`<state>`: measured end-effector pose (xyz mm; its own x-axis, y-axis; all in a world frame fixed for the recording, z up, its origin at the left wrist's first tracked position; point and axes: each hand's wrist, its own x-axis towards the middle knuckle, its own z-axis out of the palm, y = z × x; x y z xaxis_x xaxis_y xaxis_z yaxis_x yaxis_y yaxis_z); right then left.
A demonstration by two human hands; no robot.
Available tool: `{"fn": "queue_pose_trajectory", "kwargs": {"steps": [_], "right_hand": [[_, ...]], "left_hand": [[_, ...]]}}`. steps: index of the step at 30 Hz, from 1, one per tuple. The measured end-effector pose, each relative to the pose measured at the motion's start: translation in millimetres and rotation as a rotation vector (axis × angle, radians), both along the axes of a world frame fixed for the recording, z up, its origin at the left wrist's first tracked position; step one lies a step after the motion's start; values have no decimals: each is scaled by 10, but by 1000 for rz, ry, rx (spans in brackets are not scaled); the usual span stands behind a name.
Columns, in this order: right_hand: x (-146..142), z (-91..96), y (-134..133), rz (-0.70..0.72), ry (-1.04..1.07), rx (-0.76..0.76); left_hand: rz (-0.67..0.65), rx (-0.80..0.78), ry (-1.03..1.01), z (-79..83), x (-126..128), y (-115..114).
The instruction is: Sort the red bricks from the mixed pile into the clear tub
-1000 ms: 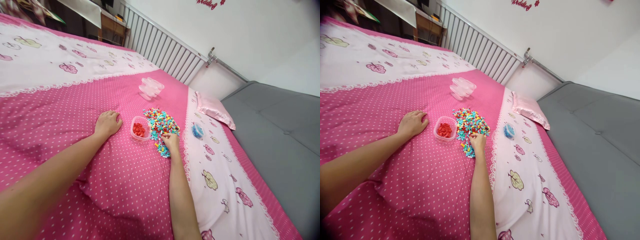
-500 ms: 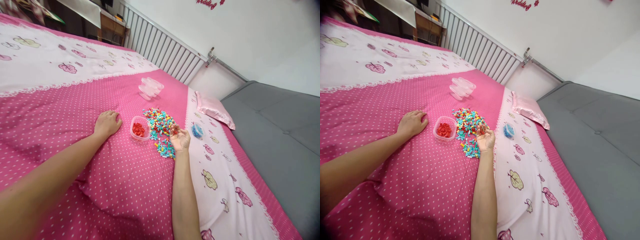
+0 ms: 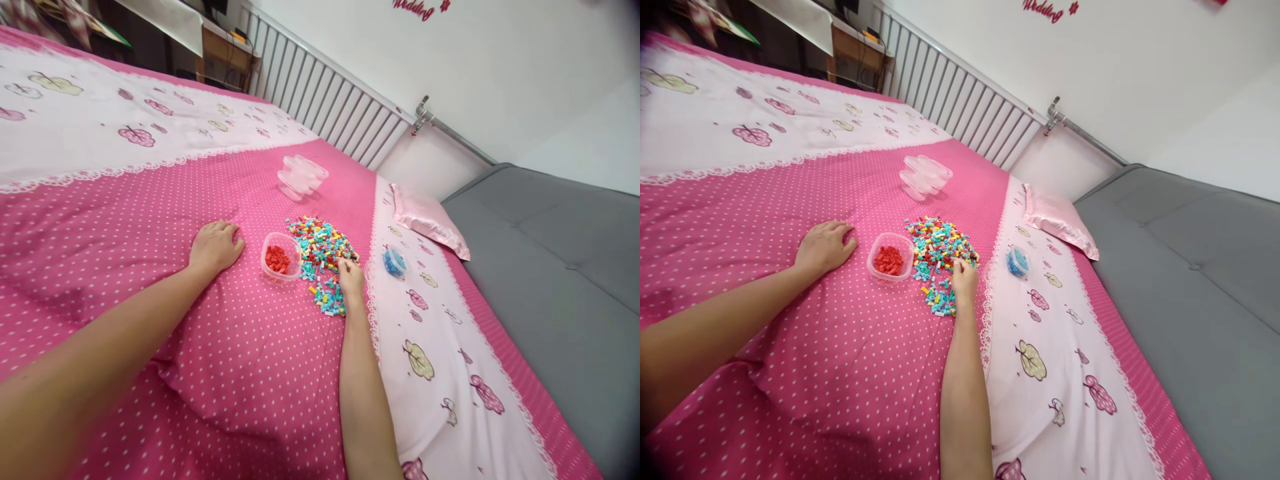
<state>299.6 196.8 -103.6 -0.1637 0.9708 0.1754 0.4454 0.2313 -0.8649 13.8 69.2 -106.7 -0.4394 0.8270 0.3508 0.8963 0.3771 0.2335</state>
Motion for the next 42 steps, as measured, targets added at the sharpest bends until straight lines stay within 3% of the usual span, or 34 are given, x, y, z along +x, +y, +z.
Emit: {"fn": "queue_pose_trajectory", "kwargs": {"steps": [4, 9, 17, 26, 32, 38, 42], "right_hand": [[-46, 3, -39, 12, -407, 143], [-50, 120, -88, 7, -551, 92], [138, 233, -40, -123, -533, 62], [62, 98, -47, 49, -512, -30], [107, 112, -26, 5, -446, 11], [-7, 125, -105, 172, -441, 23], [-7, 170, -138, 222, -326, -30]], "left_hand": [[6, -10, 15, -7, -4, 5], [5, 0, 5, -8, -2, 4], [4, 11, 4, 5, 10, -4], [-5, 34, -3, -5, 6, -4], [-2, 16, 8, 5, 11, -8], [10, -4, 18, 20, 14, -10], [10, -7, 17, 13, 11, -8]]}}
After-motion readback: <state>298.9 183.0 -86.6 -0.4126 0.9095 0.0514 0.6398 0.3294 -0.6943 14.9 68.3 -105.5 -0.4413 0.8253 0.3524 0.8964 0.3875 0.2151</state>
